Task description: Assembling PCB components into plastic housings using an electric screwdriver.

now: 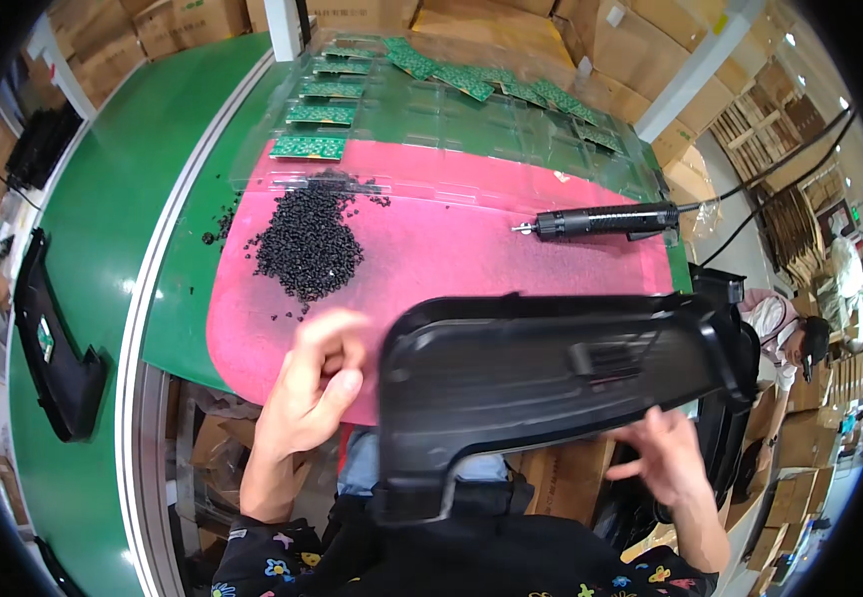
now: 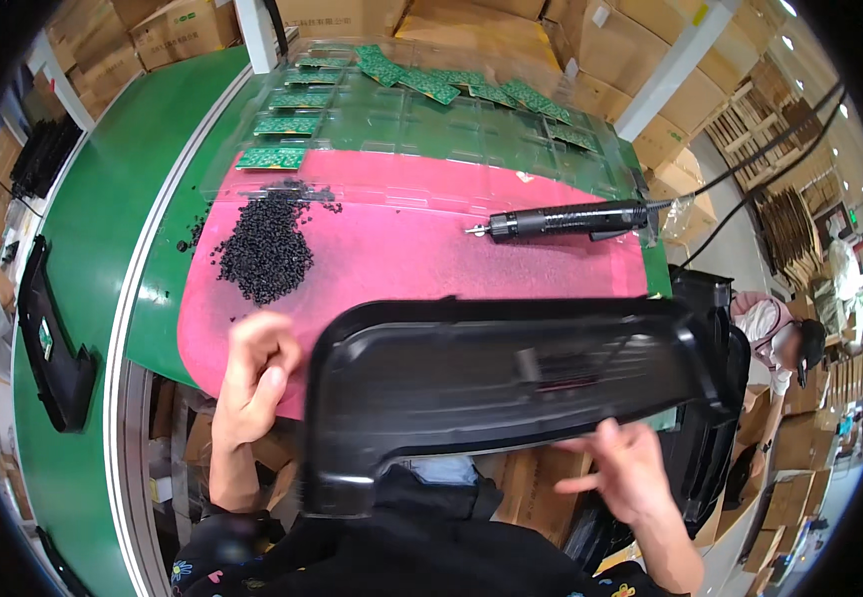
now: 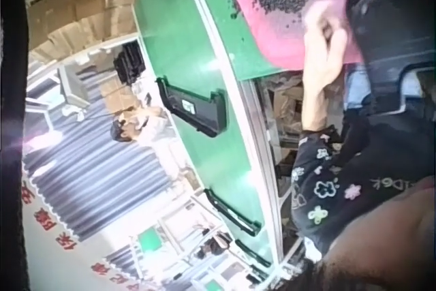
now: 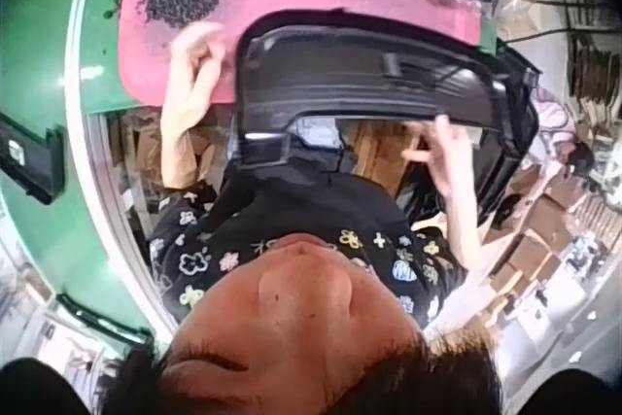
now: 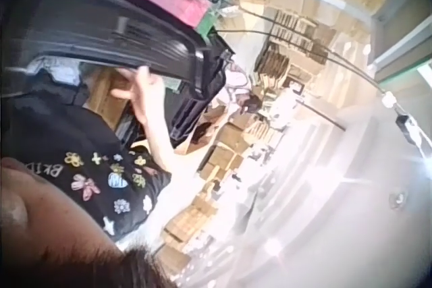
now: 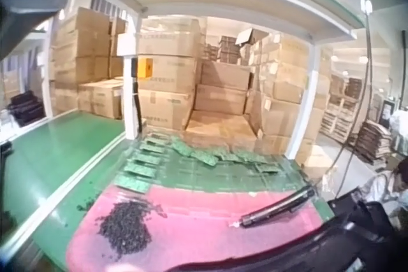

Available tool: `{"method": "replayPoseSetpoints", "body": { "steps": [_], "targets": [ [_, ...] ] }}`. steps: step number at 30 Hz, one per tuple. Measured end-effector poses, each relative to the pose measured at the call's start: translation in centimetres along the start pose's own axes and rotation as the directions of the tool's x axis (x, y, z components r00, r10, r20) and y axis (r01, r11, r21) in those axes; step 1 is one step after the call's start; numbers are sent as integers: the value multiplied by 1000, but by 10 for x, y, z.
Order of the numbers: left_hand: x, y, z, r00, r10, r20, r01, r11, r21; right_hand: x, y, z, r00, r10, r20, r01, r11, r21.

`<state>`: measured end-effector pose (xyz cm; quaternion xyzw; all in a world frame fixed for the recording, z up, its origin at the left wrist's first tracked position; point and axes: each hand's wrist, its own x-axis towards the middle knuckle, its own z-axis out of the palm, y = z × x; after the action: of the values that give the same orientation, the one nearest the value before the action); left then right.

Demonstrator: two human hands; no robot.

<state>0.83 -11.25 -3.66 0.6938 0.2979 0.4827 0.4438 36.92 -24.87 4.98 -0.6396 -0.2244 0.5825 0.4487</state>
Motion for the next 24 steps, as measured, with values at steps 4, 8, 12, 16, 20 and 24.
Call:
{"method": "replayPoseSetpoints", "body": {
  "steps": [4,8,12,16,20,24],
  "targets": [
    [5,10,-27,993,-89,78,77,985,153,10,-17,15,780,463,422,-280,860,-426],
    [7,9,-22,999,-31,-15,33,985,171,57,-75,74,871,6,491,388,604,-696],
    [-3,-11,-27,938,-159,-307,175,984,25,180,-119,146,473,-601,644,668,-233,-707],
    [-7,-21,-22,872,-192,-449,157,981,-115,298,-145,173,412,-706,576,340,-467,-816],
    [-6,-17,-21,876,-170,-452,153,985,-73,364,-151,197,397,-767,503,222,-452,-864],
    [-8,-27,-23,887,-143,-439,143,989,-33,399,-152,210,549,-671,498,107,-534,-838]
  ]
}}
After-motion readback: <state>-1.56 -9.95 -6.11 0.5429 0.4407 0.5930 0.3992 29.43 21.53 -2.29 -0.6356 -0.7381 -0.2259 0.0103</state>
